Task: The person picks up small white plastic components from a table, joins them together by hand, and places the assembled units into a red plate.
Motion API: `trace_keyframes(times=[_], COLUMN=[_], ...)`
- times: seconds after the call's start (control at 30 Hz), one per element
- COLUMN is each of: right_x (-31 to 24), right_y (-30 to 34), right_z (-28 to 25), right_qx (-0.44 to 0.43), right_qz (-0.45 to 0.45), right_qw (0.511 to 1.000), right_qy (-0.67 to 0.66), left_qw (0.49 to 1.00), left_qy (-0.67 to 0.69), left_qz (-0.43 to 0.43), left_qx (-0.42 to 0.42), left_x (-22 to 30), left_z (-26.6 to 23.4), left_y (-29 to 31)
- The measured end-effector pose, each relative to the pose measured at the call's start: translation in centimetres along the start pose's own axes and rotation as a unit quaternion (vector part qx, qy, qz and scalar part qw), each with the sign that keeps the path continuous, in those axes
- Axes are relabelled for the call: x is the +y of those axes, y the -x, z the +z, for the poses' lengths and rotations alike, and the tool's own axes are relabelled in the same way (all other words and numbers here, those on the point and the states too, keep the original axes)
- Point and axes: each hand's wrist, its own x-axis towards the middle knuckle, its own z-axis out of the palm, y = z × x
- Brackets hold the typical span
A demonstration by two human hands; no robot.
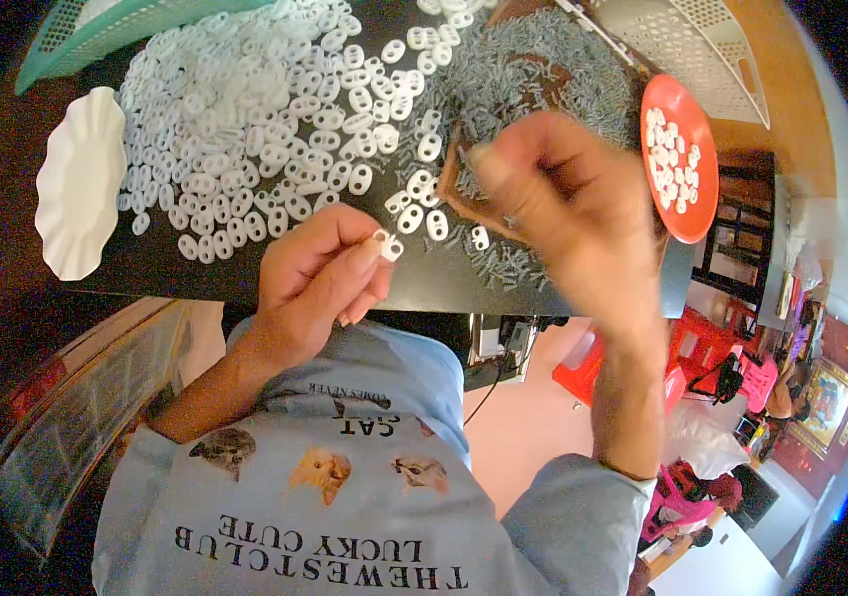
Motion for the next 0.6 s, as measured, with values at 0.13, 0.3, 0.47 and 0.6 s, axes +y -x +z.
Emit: trace_keyframes(times=[0.13, 0.3, 0.47, 0.6], right_x=[0.5, 0.7, 0.8, 0.6], right_y=[1.8, 2.2, 2.4, 2.6], right_z=[2.4, 3.5, 3.6, 3.9], right_qx=[-0.06, -0.064, -0.07, -0.053], right_qz=[0.061, 0.059, 0.059, 0.057], right_qw=[0.996, 0.993, 0.993, 0.995], right_qy=[-0.03, -0.077, -0.074, -0.07], left_qw=[1.0, 1.0, 0.999, 0.999], left_qy=[0.012, 0.018, 0.022, 0.024], left_qz=[-0.005, 0.0, 0.005, 0.002], left_qx=[-0.01, -0.024, -0.032, -0.033], left_x=[0.1, -0.1, -0.1, 0.1], left_z=[-0.1, -0.4, -0.4, -0.4], left_y=[-0.1, -0.1, 0.0, 0.0])
